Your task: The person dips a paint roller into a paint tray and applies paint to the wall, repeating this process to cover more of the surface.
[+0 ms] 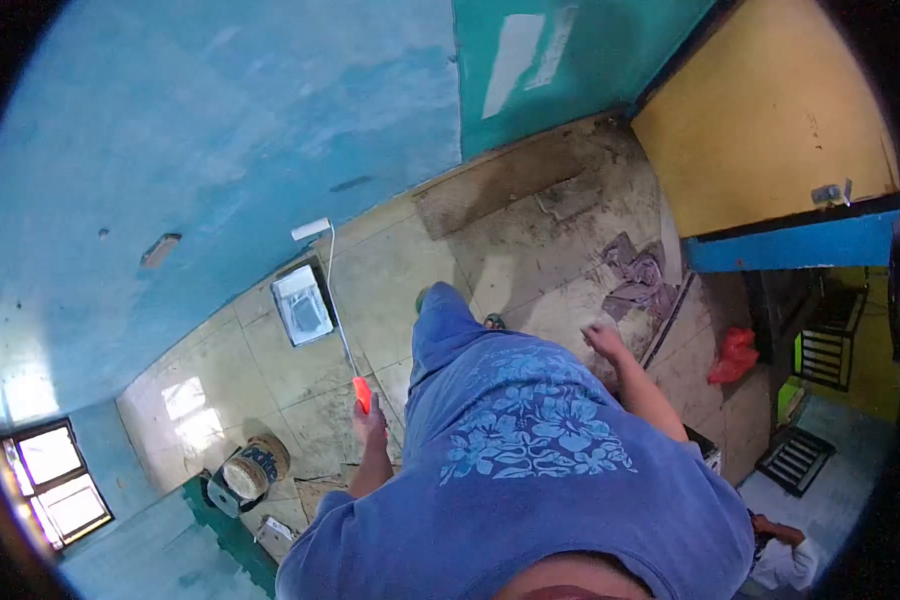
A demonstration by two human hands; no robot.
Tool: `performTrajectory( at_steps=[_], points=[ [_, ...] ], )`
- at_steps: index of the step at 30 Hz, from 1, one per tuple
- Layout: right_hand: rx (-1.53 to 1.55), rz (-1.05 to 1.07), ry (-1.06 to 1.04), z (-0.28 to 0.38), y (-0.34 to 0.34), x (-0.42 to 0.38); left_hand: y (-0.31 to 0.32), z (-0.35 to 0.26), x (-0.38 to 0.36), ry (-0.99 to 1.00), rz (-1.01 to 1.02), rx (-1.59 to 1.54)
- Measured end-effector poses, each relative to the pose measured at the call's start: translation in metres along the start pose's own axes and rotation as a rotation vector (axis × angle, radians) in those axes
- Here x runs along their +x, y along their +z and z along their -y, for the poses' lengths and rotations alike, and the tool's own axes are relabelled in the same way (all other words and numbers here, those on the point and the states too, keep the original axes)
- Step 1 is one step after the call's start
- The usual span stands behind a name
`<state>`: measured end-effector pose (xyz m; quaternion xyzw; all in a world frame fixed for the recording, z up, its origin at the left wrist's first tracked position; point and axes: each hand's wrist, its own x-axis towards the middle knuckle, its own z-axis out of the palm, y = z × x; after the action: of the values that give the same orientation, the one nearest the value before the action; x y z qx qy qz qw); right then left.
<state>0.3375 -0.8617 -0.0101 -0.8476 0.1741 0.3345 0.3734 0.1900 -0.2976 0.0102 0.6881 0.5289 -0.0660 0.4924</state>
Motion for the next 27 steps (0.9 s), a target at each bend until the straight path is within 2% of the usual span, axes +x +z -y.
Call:
performTrajectory(
  at_steps=[2, 3, 4, 6, 7, 8, 10, 12, 13, 14, 16, 18, 19, 20, 22, 25, 26, 27],
  points=[
    [-0.116, -0.044, -0.146, 0.038, -0.023, 0.026, 0.014, -0.021, -0.026, 0.085, 0.074, -0.094],
    [-0.081, -0.035, -0.184, 0.043, -0.028, 0.048, 0.020, -0.036, -0.040, 0.074, 0.110, -0.048],
    [-0.048, -0.026, -0.226, 0.049, -0.032, 0.070, 0.033, -0.025, -0.033, 0.075, 0.112, -0.044],
    [-0.116, 0.042, -0.220, 0.096, -0.063, 0.083, 0.064, 0.021, -0.004, -0.194, 0.263, -0.554],
    [-0.189, 0.111, -0.214, 0.111, -0.079, 0.089, 0.064, -0.057, -0.063, 0.077, 0.312, -0.206],
    [-0.198, 0.111, -0.223, 0.117, -0.090, 0.100, 0.074, -0.064, -0.063, 0.077, 0.307, -0.218],
    [-0.175, 0.057, -0.277, 0.130, -0.111, 0.117, 0.086, -0.081, -0.051, 0.225, 0.200, 0.216],
    [-0.244, 0.062, -0.225, 0.121, -0.132, 0.133, 0.098, -0.073, -0.036, 0.220, 0.158, 0.191],
    [-0.299, 0.057, -0.175, 0.115, -0.144, 0.145, 0.105, -0.077, -0.028, 0.116, 0.149, 0.210],
    [-0.318, 0.063, -0.176, 0.104, -0.156, 0.153, 0.114, -0.093, -0.037, 0.004, 0.140, 0.236],
    [-0.369, -0.031, -0.284, 0.074, -0.175, 0.159, 0.125, -0.106, -0.060, -0.014, 0.121, 0.269],
    [-0.412, 0.030, -0.253, 0.029, -0.195, 0.178, 0.140, -0.105, -0.073, 0.028, 0.104, 0.243],
    [-0.458, 0.032, -0.223, 0.013, -0.205, 0.183, 0.145, -0.107, -0.085, 0.155, 0.110, 0.278],
    [-0.506, 0.034, -0.191, -0.006, -0.214, 0.187, 0.152, -0.103, -0.094, 0.145, 0.094, 0.255],
    [-0.269, 0.183, 0.022, -0.069, -0.228, 0.226, 0.173, -0.097, -0.110, 0.169, 0.078, 0.069],
    [-0.310, 0.269, 0.060, -0.031, -0.268, 0.214, 0.200, -0.096, -0.144, 0.130, 0.057, -0.052],
    [-0.324, 0.281, 0.018, -0.050, -0.276, 0.237, 0.213, -0.101, -0.156, 0.138, 0.047, -0.081],
    [-0.399, 0.345, -0.067, -0.021, -0.290, 0.243, 0.229, -0.103, -0.162, 0.108, 0.004, -0.115]
  ],
)
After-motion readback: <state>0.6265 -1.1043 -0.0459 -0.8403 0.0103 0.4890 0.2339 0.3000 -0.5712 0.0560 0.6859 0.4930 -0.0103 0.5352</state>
